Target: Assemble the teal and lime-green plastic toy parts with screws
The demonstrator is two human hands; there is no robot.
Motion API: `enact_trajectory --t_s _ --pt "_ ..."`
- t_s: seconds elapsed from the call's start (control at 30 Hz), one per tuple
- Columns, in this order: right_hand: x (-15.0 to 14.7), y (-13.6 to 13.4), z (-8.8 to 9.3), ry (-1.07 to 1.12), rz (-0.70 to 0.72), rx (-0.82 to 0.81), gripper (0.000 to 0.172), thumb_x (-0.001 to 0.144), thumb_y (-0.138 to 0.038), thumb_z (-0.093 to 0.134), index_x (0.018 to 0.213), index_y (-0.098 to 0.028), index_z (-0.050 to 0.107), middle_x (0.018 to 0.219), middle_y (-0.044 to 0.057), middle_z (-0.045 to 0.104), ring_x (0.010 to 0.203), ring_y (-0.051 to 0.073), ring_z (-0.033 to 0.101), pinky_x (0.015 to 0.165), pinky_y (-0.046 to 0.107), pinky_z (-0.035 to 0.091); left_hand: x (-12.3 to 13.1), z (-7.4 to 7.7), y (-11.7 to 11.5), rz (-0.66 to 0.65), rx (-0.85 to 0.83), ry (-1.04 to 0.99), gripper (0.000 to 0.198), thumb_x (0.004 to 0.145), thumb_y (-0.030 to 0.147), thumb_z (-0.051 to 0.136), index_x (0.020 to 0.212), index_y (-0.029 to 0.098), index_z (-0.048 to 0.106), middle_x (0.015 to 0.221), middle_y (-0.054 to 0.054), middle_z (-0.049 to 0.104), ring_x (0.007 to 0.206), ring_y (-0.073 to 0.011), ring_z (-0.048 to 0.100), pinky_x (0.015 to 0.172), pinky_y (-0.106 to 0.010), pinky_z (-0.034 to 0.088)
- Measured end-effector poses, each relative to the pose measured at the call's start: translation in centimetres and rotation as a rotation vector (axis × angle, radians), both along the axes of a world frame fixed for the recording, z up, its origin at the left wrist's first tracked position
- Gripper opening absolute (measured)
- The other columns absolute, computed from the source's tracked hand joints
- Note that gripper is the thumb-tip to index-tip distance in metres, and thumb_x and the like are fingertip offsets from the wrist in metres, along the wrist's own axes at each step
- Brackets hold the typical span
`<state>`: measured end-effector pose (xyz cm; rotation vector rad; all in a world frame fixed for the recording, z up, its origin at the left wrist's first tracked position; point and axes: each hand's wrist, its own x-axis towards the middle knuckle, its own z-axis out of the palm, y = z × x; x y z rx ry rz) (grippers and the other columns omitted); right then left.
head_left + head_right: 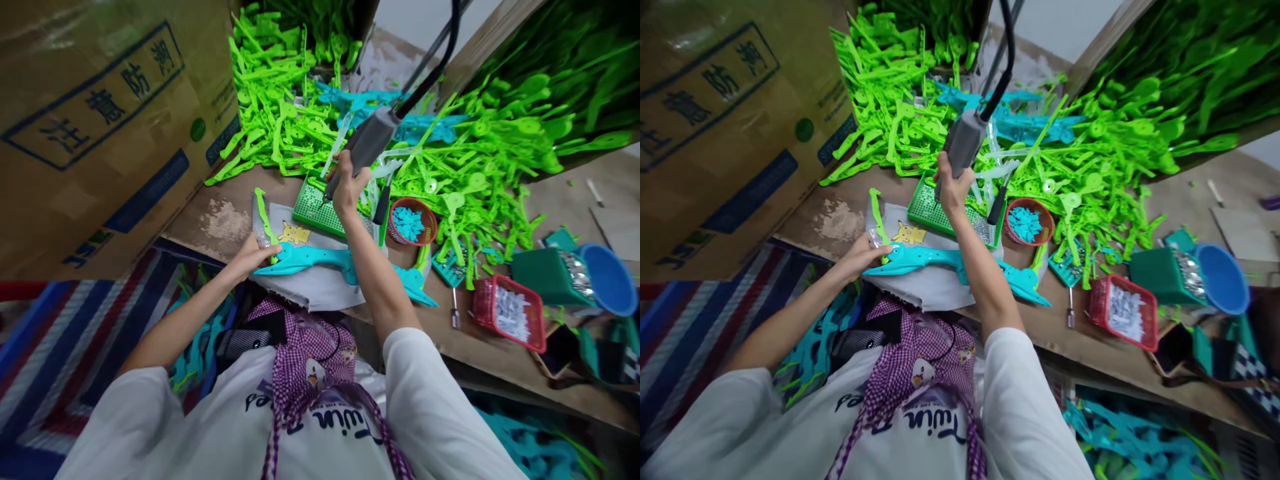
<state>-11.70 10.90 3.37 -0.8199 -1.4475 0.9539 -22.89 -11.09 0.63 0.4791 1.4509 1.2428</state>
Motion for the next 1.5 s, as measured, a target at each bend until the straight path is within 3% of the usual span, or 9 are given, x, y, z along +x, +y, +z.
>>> enact_trajectory --t_s 0.2,0.5,0.67,0.83,0.97,1.1,1.23,1.4,1.5 --pt "-0.3 1.9 -0.2 0.027 -0.041 0.041 0.057 0.081 -0.079 0.051 0.072 -0.023 0.057 0.054 -0.006 0.049 0.043 0.011 0.051 0.047 0.029 0.049 -0.2 -0.2 0.0 -0.013 -0.028 0.023 0.056 0.057 0.027 0.089 0.103 0.02 0.058 0.101 -0.005 0.075 0.103 -0.025 0.069 0.081 -0.032 0.058" --pt "-0.1 2.5 -1.2 -0.005 -0.015 0.025 0.056 0.085 -0.077 0.049 0.076 -0.022 0.06 0.055 -0.005 0.05 0.045 0.012 0.053 0.053 0.035 0.054 0.0 -0.1 0.1 0.008 -0.041 0.009 0.057 0.057 0.02 0.087 0.106 0.023 0.059 0.115 -0.005 0.073 0.112 -0.0265 0.067 0.08 -0.03 0.059" --pt "0.1 2.5 -1.5 0.014 -0.002 0.034 0.055 0.086 -0.075 0.05 0.075 -0.022 0.061 0.054 -0.005 0.049 0.045 0.012 0.053 0.054 0.036 0.056 -0.2 -0.3 0.0 -0.005 -0.083 -0.003 0.059 0.058 0.026 0.09 0.106 0.021 0.056 0.107 -0.005 0.074 0.102 -0.0249 0.07 0.075 -0.029 0.059" --pt "0.2 2.8 -1.8 0.002 -0.003 0.02 0.058 0.086 -0.078 0.048 0.077 -0.022 0.062 0.06 -0.004 0.052 0.055 0.014 0.063 0.061 0.039 0.061 -0.4 -0.4 -0.1 -0.028 -0.149 -0.034 0.064 0.061 0.031 0.09 0.112 0.02 0.054 0.102 -0.007 0.075 0.086 -0.0227 0.072 0.064 -0.029 0.057" --pt "-0.2 2.8 -1.8 0.013 -0.025 0.01 0.062 0.082 -0.083 0.048 0.076 -0.022 0.061 0.055 -0.006 0.05 0.05 0.013 0.06 0.057 0.034 0.058 -0.4 -0.3 -0.2 -0.037 -0.139 -0.058 0.068 0.06 0.03 0.091 0.116 0.02 0.053 0.1 -0.007 0.075 0.084 -0.0229 0.073 0.063 -0.029 0.058" --pt "-0.1 2.7 -1.0 0.022 -0.029 0.023 0.062 0.079 -0.084 0.051 0.08 -0.023 0.063 0.049 -0.008 0.048 0.044 0.012 0.054 0.051 0.032 0.052 -0.4 -0.1 -0.2 -0.044 -0.144 -0.065 0.071 0.058 0.028 0.092 0.117 0.02 0.054 0.099 -0.007 0.075 0.083 -0.0237 0.073 0.062 -0.029 0.058" --pt "0.8 2.7 1.4 0.069 -0.078 0.05 0.063 0.08 -0.084 0.046 0.084 -0.024 0.064 0.049 -0.008 0.048 0.041 0.012 0.053 0.045 0.029 0.045 -0.4 0.0 -0.2 -0.033 -0.147 -0.06 0.071 0.056 0.027 0.093 0.115 0.021 0.054 0.099 -0.007 0.076 0.084 -0.0247 0.073 0.061 -0.029 0.058" --pt "2.1 -1.9 4.2 0.23 -0.084 0.083 0.055 0.084 -0.077 0.048 0.077 -0.024 0.059 0.049 -0.006 0.046 0.037 0.009 0.044 0.037 0.026 0.032 -0.4 -0.4 -0.2 -0.039 -0.129 -0.05 0.069 0.059 0.029 0.092 0.116 0.02 0.054 0.102 -0.008 0.076 0.083 -0.0232 0.073 0.061 -0.029 0.057" --pt "2.3 -7.6 4.1 0.262 0.111 0.037 0.05 0.088 -0.072 0.048 0.08 -0.024 0.06 0.05 -0.006 0.049 0.037 0.01 0.046 0.037 0.025 0.034 -0.3 -0.8 -0.2 -0.037 -0.09 -0.058 0.07 0.058 0.031 0.093 0.115 0.017 0.055 0.105 -0.01 0.076 0.087 -0.0235 0.073 0.066 -0.03 0.058"
